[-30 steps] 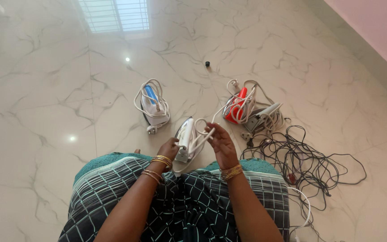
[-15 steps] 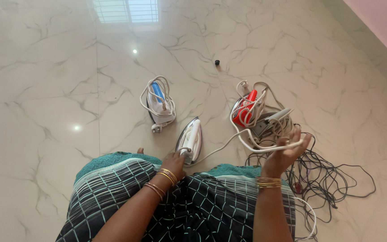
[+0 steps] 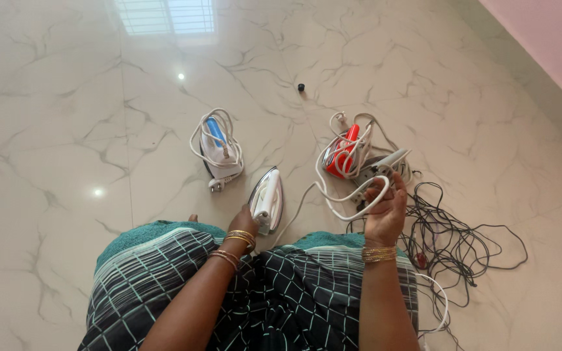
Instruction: The person sits on the floor and organizes several electric irons by wrapping their power cords around the bodies. They handle a white iron, a red iron, and a silver iron, coiling each cord neatly before placing the irons in a row.
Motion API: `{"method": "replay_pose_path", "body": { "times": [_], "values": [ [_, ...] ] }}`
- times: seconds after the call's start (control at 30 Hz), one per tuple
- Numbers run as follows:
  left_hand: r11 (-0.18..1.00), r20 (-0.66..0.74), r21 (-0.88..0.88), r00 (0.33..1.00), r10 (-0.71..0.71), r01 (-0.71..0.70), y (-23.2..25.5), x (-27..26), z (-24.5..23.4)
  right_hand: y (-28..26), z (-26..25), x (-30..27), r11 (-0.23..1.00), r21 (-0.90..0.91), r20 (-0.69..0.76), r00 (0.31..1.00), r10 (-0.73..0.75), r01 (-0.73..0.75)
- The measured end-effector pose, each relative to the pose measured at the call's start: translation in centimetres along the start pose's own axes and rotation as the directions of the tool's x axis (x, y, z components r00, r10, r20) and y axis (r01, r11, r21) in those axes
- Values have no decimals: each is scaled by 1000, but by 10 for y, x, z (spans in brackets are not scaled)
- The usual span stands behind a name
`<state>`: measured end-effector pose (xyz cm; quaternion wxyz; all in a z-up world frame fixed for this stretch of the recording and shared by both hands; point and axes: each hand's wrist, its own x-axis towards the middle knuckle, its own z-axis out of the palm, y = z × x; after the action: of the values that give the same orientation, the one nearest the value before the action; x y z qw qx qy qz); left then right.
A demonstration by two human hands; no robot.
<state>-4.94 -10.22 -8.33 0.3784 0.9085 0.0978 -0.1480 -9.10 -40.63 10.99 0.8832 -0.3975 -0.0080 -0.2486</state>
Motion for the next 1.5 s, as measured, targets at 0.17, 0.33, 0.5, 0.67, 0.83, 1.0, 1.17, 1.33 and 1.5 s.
{"method": "replay_pose_path", "body": {
  "times": [0.17, 0.33, 0.5, 0.67, 0.83, 1.0, 1.17, 1.33, 1.5],
  "values": [
    [879, 36, -433, 978, -203, 199, 9, -1, -13, 10, -14, 2, 975, -220, -4, 1000, -10, 9],
    [582, 228, -738, 938, -259, 341, 14, -4, -28, 23, -24, 7, 931, -359, 24, 998, -60, 65],
    [946, -6, -322, 999, 44, -43, 8, -3, -25, 18, -17, 3, 852, -448, 55, 959, -278, 273],
    [837, -226, -258, 872, 434, -483, 44, -35, -41, 30, 9, -33, 705, -603, 336, 921, -198, 372],
    [742, 5, -387, 803, 596, -548, 85, -88, -80, 58, 43, -65, 616, -588, 694, 719, 51, 524],
    [793, -187, -289, 844, 503, -536, 100, -109, -120, 54, 44, -60, 676, -649, 591, 791, 159, 349],
    [433, -243, -170, 463, 852, -886, 102, -114, -121, 63, 42, -66, 656, -631, 684, 696, 220, 413],
    [740, -107, -95, 746, 657, -665, 91, -99, -117, 65, 42, -62, 608, -698, 623, 739, 257, 378],
    [829, -387, -265, 842, 376, -492, 66, -82, -153, 50, 34, -35, 539, -774, 522, 817, 245, 332]
  ]
}}
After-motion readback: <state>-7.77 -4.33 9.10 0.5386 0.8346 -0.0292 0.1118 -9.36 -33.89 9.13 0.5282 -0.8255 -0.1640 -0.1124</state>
